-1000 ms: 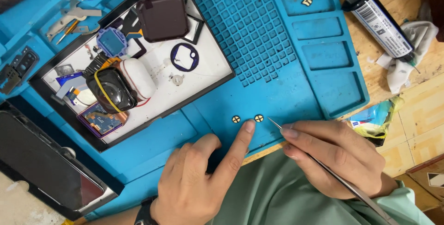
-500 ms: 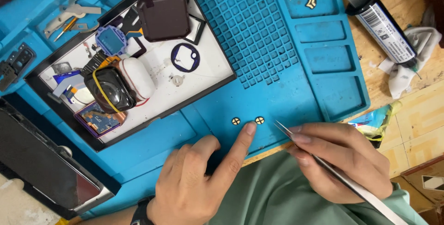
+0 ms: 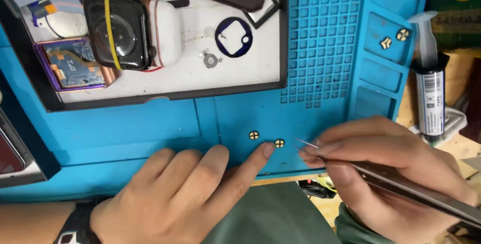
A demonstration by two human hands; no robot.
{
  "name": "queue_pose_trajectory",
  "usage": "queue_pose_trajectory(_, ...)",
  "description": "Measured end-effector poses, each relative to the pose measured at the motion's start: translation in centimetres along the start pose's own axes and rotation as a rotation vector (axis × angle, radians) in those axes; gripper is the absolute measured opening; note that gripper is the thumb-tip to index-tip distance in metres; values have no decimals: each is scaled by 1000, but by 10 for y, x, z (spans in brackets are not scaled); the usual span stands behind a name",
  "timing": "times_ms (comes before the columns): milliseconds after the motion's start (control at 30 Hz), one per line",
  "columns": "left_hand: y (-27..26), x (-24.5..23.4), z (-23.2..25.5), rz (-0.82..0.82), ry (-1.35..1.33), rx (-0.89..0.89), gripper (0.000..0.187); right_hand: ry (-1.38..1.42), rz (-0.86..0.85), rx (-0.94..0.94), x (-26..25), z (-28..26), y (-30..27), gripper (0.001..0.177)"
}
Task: The person uses tweezers to pick up and position small screws on a blue workbench mat. They then use a white tissue to wipe the screws and the mat surface. The workspace contains various disassembled electronic components, including a smartwatch and circuit boards.
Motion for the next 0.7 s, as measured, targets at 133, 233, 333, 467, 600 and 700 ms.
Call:
queue_pose_trajectory(133, -1, 1, -5, 24, 69, 45, 36, 35, 5, 65, 10, -3, 10, 12)
queue_pose_trajectory(233, -1, 5, -10, 48, 89, 76, 35, -55, -22, 118, 15, 0, 13, 13)
queue_pose_trajectory(333, -5, 14, -12, -32, 1, 83, 36, -97, -144, 124, 22, 29, 1, 19)
queue_pose_trajectory(467, -2, 12, -18, 32, 78, 84, 36, -162, -264, 109, 27, 34, 2, 26)
queue_pose_trajectory(600, -1, 14, -21, 38, 82, 85, 32, -188, -165, -10, 24, 14, 11, 22)
queue_pose_trajectory(700, -2, 15, -20, 38, 72, 86, 32, -171, -182, -49, 24, 16, 10, 24)
Point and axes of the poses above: each hand's wrist, its own y-axis towards the middle knuckle, its own x-axis out of the palm, z = x × y, the point moved 8 cm from there along y, towards the middle knuckle, and after that the axes turned 4 degrees about -y, right-handed, at the moved point
